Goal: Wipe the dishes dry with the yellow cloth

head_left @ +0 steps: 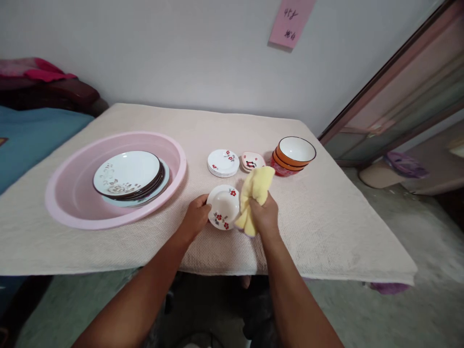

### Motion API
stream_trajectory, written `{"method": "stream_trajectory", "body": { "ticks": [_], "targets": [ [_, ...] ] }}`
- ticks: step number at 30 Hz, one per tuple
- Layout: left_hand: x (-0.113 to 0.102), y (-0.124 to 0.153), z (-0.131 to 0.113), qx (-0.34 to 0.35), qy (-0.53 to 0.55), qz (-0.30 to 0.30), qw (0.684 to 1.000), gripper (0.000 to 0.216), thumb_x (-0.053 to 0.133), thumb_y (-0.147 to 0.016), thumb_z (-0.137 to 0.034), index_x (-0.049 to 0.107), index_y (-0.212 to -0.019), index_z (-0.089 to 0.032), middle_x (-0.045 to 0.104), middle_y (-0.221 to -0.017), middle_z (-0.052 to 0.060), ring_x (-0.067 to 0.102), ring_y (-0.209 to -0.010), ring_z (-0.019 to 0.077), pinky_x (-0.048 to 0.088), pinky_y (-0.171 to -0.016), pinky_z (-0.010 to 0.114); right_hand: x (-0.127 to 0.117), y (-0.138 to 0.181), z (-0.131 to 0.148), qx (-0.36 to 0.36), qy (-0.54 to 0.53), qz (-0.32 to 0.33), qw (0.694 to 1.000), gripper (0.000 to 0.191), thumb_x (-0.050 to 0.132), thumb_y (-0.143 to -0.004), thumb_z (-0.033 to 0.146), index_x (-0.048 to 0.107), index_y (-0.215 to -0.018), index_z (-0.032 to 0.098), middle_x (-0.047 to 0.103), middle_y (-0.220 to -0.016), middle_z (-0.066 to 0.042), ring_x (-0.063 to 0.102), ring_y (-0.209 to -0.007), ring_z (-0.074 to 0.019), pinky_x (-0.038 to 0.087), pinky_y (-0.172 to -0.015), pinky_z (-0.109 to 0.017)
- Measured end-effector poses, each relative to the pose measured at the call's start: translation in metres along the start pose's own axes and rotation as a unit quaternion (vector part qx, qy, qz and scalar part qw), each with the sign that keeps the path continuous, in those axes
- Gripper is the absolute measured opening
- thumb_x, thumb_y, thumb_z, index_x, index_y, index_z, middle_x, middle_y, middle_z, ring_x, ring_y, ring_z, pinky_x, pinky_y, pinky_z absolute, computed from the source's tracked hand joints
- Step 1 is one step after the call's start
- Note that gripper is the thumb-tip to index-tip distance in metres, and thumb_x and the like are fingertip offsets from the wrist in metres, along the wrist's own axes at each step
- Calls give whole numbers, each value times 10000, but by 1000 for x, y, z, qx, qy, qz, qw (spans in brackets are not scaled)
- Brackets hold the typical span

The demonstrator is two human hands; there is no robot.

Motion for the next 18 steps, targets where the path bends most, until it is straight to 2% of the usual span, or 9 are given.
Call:
{"method": "stream_trajectory", "body": {
  "ticks": [3, 6, 9, 13, 15, 18],
  "targets": [
    [7, 3, 1, 32, -6, 30, 999, 398, 515, -711, -187, 647, -1086, -178, 675, -885, 46, 601, -716, 159, 481, -617, 259, 15, 7, 10, -66, 54, 45, 995, 349, 496, -697, 238, 589, -1024, 162, 627, -930, -80, 571, -849, -238, 453, -778, -359],
    [11, 5, 2, 50, 2, 48, 998, 379, 534, -728, -210, 641, -1091, -184, 674, -915, 48, 610, -745, 161, 490, -658, 272, 28, 17, 21, -111, 56, 82, 989, 405, 468, -683, 163, 575, -1073, 163, 611, -948, -82, 562, -877, -230, 448, -797, -353],
    [9, 3, 4, 48, 12, 21, 999, 327, 557, -713, -223, 655, -1018, -160, 675, -851, 48, 601, -676, 155, 491, -640, 289, 34, 26, 30, -157, 14, 138, 978, 436, 479, -680, 131, 574, -1100, 201, 617, -964, -53, 567, -894, -205, 451, -800, -324],
    [5, 0, 6, 57, 16, -23, 998, 210, 577, -642, -180, 660, -827, -128, 677, -802, 54, 598, -684, 169, 486, -640, 302, 34, 36, 38, -238, -7, 221, 946, 460, 512, -720, 134, 560, -1169, 223, 604, -1024, -48, 559, -951, -190, 441, -838, -309],
    [5, 0, 4, 69, -1, -30, 997, 177, 579, -604, -145, 656, -763, -124, 675, -771, 46, 590, -681, 168, 478, -636, 292, 32, 38, 39, -262, 22, 221, 939, 486, 524, -740, 151, 535, -1221, 218, 581, -1048, -65, 540, -977, -200, 437, -847, -318],
    [7, 3, -2, 91, -40, -35, 994, 159, 577, -591, -118, 658, -727, -120, 660, -710, 31, 575, -660, 157, 465, -629, 274, 30, 35, 37, -276, 96, 183, 939, 515, 546, -756, 191, 510, -1269, 213, 550, -1046, -85, 516, -968, -221, 438, -825, -332]
  ]
}}
Point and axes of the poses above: each hand's wrist, its own y-axis away from the middle knuckle, its own x-axis out of the palm, z = x × y, the point moved 2 cm from there along -y, towards the middle knuckle
